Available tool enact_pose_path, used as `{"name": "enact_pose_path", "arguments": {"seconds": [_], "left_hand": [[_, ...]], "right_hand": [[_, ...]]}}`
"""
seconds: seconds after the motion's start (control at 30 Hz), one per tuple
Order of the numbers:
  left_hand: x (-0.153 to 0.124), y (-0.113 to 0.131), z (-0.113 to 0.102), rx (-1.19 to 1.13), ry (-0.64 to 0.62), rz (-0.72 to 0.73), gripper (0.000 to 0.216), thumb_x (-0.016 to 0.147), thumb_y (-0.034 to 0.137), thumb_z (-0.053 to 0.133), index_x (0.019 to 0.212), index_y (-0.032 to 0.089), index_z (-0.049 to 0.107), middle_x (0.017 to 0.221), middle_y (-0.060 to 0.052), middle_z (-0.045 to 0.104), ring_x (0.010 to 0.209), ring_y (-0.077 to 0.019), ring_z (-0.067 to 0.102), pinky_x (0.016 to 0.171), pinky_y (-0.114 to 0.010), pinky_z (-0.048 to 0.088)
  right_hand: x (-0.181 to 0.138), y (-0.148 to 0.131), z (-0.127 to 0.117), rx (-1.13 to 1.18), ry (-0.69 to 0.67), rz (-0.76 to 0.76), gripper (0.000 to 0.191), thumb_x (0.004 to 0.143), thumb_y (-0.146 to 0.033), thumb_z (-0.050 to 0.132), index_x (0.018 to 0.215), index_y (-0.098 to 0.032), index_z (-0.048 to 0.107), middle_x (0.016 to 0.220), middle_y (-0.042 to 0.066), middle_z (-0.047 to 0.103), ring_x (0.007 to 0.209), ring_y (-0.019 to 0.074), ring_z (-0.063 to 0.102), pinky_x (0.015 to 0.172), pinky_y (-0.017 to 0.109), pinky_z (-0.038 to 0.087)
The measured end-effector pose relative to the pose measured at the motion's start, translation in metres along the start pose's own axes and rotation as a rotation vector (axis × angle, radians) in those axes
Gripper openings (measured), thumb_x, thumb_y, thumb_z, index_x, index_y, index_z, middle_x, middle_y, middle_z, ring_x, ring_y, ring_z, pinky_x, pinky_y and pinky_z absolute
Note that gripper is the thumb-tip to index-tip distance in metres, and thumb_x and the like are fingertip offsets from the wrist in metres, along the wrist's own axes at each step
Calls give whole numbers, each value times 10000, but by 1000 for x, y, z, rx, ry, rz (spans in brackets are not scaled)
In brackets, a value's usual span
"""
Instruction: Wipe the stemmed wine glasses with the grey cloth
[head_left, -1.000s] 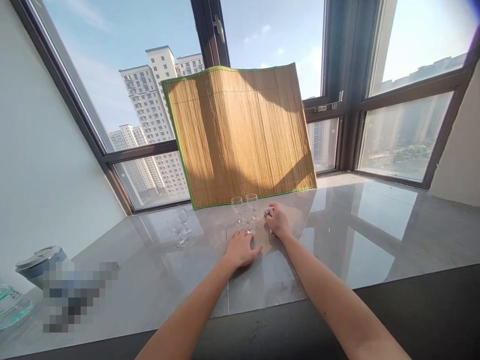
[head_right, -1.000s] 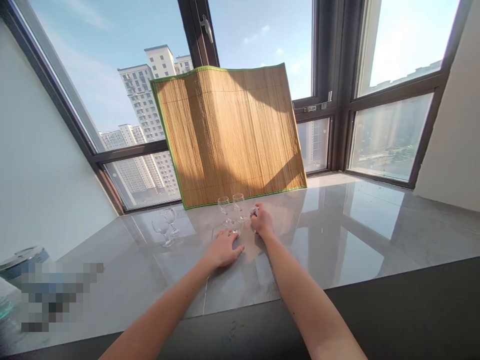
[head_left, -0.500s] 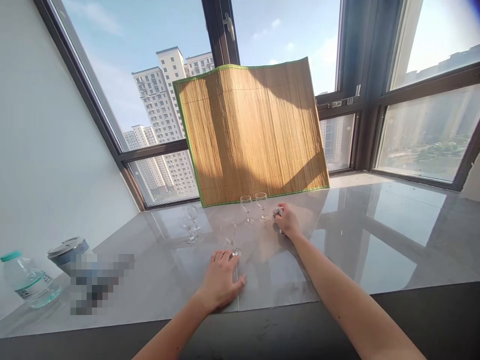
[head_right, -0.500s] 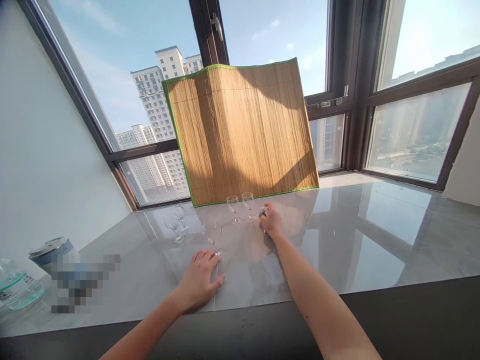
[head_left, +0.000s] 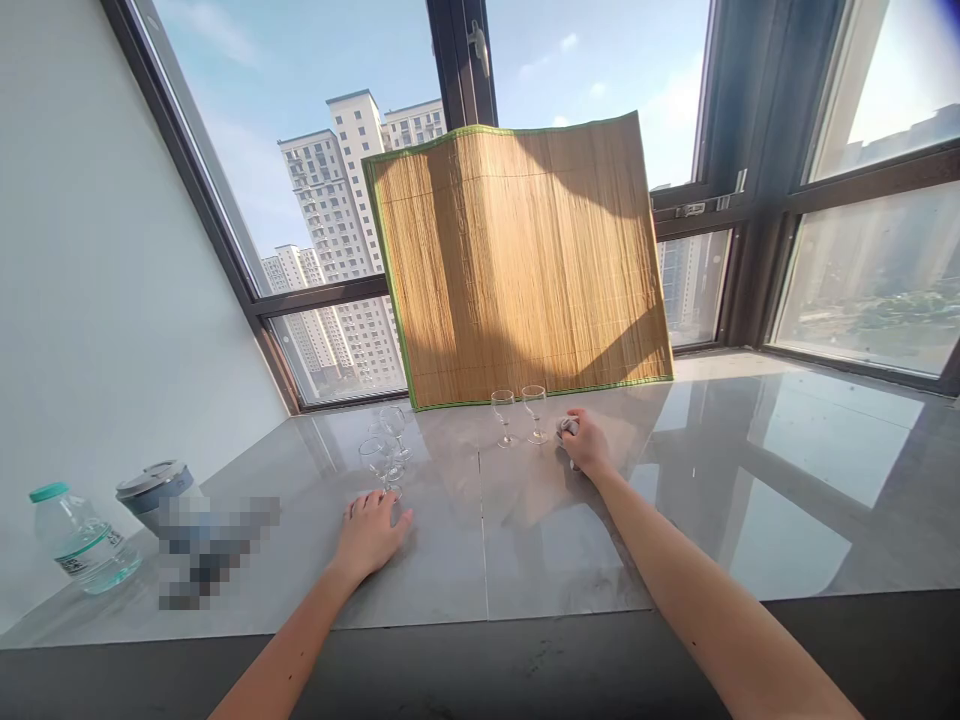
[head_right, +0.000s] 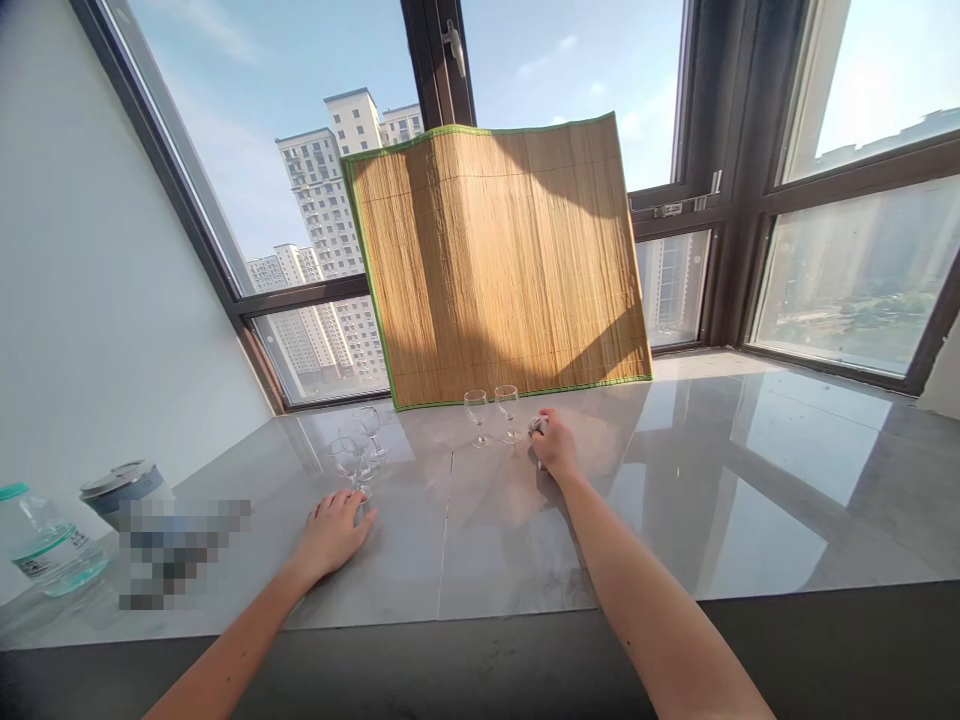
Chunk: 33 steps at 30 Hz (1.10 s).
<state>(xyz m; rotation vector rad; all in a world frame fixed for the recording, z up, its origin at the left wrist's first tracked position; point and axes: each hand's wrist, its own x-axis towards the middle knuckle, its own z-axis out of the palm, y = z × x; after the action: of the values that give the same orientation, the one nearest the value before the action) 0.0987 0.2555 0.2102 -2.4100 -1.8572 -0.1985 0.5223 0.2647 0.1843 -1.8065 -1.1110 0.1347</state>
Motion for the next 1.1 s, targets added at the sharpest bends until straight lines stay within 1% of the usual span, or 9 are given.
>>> {"name": "enact_pose_path", "arguments": {"seconds": [0.17,0.33,0.4,0.47,0.57,0.67,0.77,0.93,1.1], "left_hand": [[10,-3,2,10,2,-49,515,929,515,314,1292,249,565,1333,-108,560,1288,-301,430,1104,-506,255],[-10,12,-4,70,53,-127,490,899,441,398,1265,171,582,1329,-161,547,1254,-324,450,1058,-487,311],[-20,33,-8,23,34,-50,406,896,400,402,1143,177,634,1217,-143,608,1157,-297,513,996,-443,374],[-20,64,-8,-92,-10,134,374,909,393,390,1101,204,650,1186,-111,626,1139,-258,528,987,-390,394],[7,119,0,-188,3,392,474,910,445,402,1296,233,578,1324,-97,566,1237,-247,484,1063,-371,350],[57,168,13,-145,-40,340,617,902,529,377,1459,267,427,1484,-110,434,1373,-310,363,1124,-458,277],[103,197,24,-89,-148,345,670,913,585,289,1515,294,322,1580,-98,302,1455,-336,230,1161,-557,152],[133,195,36,-37,-129,392,663,922,597,192,1479,293,382,1547,-84,377,1429,-307,290,1171,-561,124],[131,146,36,13,-117,206,676,915,602,163,1417,266,466,1509,-104,432,1424,-336,293,1150,-595,143]], "right_hand": [[0,-1,0,-4,2,-4,470,765,-152,512,1233,-198,541,1044,75,694,872,217,618,657,258,383],[1,-1,1,5,-9,0,466,764,-157,513,1228,-189,540,992,74,691,824,206,616,650,253,390],[2,0,2,-2,-6,7,469,762,-157,516,1228,-189,539,965,72,688,813,205,615,644,248,391],[2,0,2,-13,-5,15,472,760,-155,516,1230,-190,538,949,72,687,816,208,618,637,245,389],[1,-2,0,-34,-4,9,472,765,-151,511,1234,-191,539,971,77,691,833,209,626,641,242,389],[0,-5,-4,-81,-8,10,486,779,-149,501,1262,-189,530,969,84,699,843,214,635,648,246,389],[-1,-8,-7,-145,-34,49,507,792,-146,485,1297,-185,507,933,88,702,818,220,642,633,256,382],[-2,-11,-8,-161,-63,24,497,793,-135,484,1285,-204,501,947,77,705,865,220,647,646,258,384],[-3,-12,-8,-149,-70,20,484,806,-148,486,1286,-204,504,981,81,707,879,217,647,664,259,392]]}}
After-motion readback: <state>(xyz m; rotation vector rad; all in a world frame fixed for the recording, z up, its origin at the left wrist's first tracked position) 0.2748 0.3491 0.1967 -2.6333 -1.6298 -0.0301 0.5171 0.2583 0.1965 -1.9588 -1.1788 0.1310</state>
